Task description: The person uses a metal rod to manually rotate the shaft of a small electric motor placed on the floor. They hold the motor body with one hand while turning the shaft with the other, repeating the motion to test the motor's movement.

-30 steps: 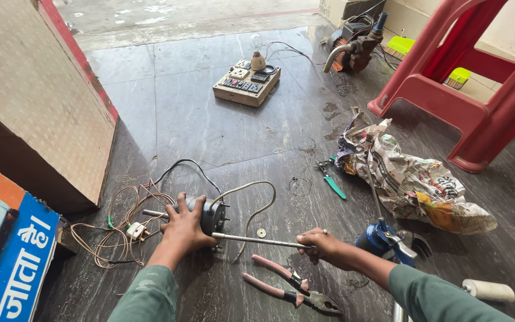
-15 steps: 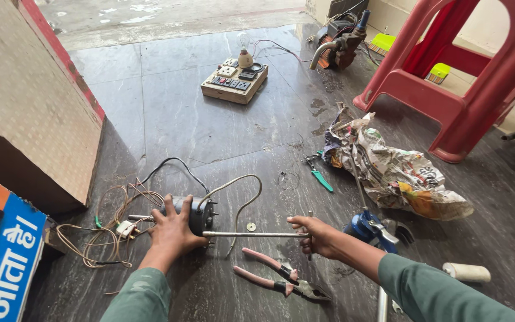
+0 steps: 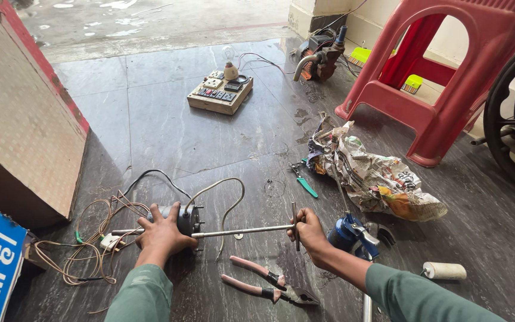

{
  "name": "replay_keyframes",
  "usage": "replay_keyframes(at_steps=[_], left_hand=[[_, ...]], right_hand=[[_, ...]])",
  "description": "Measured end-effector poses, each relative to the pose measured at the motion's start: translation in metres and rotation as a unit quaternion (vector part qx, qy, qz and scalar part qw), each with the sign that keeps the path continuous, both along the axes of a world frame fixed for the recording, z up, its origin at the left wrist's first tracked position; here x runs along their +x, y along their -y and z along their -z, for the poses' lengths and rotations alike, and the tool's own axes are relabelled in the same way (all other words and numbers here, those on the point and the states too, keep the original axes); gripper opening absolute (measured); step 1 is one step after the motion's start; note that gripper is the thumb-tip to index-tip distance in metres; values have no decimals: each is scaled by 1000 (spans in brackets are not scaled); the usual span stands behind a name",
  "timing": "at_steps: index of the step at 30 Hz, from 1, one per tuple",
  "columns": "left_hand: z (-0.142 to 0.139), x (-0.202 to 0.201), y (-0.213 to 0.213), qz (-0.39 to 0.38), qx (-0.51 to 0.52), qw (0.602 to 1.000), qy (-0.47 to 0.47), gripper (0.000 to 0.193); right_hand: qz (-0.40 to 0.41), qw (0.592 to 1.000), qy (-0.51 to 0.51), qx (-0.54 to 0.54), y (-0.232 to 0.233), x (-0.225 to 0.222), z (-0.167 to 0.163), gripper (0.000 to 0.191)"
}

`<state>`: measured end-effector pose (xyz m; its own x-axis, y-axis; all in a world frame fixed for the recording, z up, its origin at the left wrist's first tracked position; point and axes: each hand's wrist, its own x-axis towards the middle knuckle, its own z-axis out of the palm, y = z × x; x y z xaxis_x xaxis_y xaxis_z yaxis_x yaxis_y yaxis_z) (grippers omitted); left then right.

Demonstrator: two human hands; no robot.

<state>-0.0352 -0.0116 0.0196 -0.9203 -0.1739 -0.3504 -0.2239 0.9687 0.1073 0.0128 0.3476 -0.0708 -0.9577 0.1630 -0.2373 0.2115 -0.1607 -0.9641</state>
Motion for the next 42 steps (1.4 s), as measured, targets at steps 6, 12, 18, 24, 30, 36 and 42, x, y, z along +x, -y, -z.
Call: replay_keyframes(at_steps=[6,12,18,24,30,36,42], left_hand=[[4,-12,4,6,6,1000,2,128],[4,-22,3,10,16,1000,18,125],[11,-36,8,24,41,999,9,114],[10,-45,12,57,45,997,7,111],[-1,-48,10,80,38,996,24,110],[-9,-38,8,87,33,996,-6,107],[-8,-26,7,78,38,995,-43,103]], right_hand=[[-84,994,-72,-25,-15,7,-11,25],[-135,987,-86,1,-20,1,-11,23],[-210,963,-84,144,-33,-8,-15,38],[-192,893,-164,373,-21,-3,-3,60],[-138,821,-311,459,-1,-14,4,84],[-88,746,-419,511,3,-21,-20,97],[-168,692,-430,556,-9,-30,-28,47]])
